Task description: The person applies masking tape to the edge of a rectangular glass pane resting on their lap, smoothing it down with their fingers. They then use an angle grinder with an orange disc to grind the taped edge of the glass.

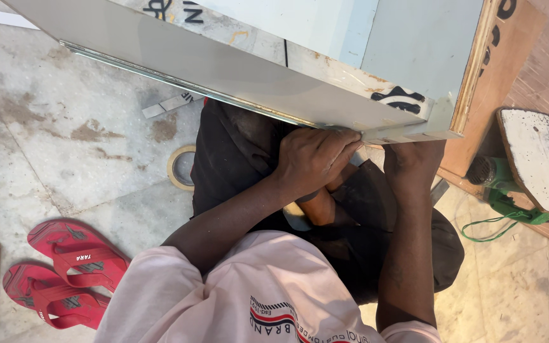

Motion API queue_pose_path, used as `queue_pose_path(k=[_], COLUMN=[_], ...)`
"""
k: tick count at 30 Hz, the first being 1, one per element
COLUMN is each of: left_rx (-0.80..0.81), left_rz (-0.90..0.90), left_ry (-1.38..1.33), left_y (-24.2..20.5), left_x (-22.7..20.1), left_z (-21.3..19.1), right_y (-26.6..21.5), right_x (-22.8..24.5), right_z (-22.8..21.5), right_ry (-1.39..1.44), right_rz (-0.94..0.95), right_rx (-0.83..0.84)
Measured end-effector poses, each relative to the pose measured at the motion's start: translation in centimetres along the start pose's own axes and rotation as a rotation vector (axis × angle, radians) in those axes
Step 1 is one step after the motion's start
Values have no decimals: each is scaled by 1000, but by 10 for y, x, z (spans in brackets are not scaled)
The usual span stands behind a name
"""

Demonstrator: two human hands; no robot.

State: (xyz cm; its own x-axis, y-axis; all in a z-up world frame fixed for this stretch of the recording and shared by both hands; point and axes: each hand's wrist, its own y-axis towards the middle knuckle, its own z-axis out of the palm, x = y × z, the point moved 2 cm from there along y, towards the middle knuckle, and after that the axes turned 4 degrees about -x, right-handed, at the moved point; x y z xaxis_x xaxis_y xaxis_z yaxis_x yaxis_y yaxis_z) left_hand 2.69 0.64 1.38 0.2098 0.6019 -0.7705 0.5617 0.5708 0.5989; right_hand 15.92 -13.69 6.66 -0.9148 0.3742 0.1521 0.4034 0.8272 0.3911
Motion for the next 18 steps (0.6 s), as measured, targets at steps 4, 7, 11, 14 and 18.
queue_pose_path(k=[4, 7, 11, 14, 18], left_rx=[14, 35, 34, 71, 85], left_rz=[13, 48, 84, 19, -9], left_ry=[8, 24, 36, 46, 111], left_y=[1, 3, 4, 2, 4], left_x=[0, 1, 1, -4, -12], left_z=[-1, -2, -1, 4, 12], right_y=[-7, -5, -2, -5, -12], right_x=[6, 5, 9, 13, 7], right_z=[5, 11, 13, 15, 13], right_ry=[25, -22, 29, 24, 118], right_rz=[48, 60, 54, 92, 328], right_rx=[-97, -134, -146, -159, -128])
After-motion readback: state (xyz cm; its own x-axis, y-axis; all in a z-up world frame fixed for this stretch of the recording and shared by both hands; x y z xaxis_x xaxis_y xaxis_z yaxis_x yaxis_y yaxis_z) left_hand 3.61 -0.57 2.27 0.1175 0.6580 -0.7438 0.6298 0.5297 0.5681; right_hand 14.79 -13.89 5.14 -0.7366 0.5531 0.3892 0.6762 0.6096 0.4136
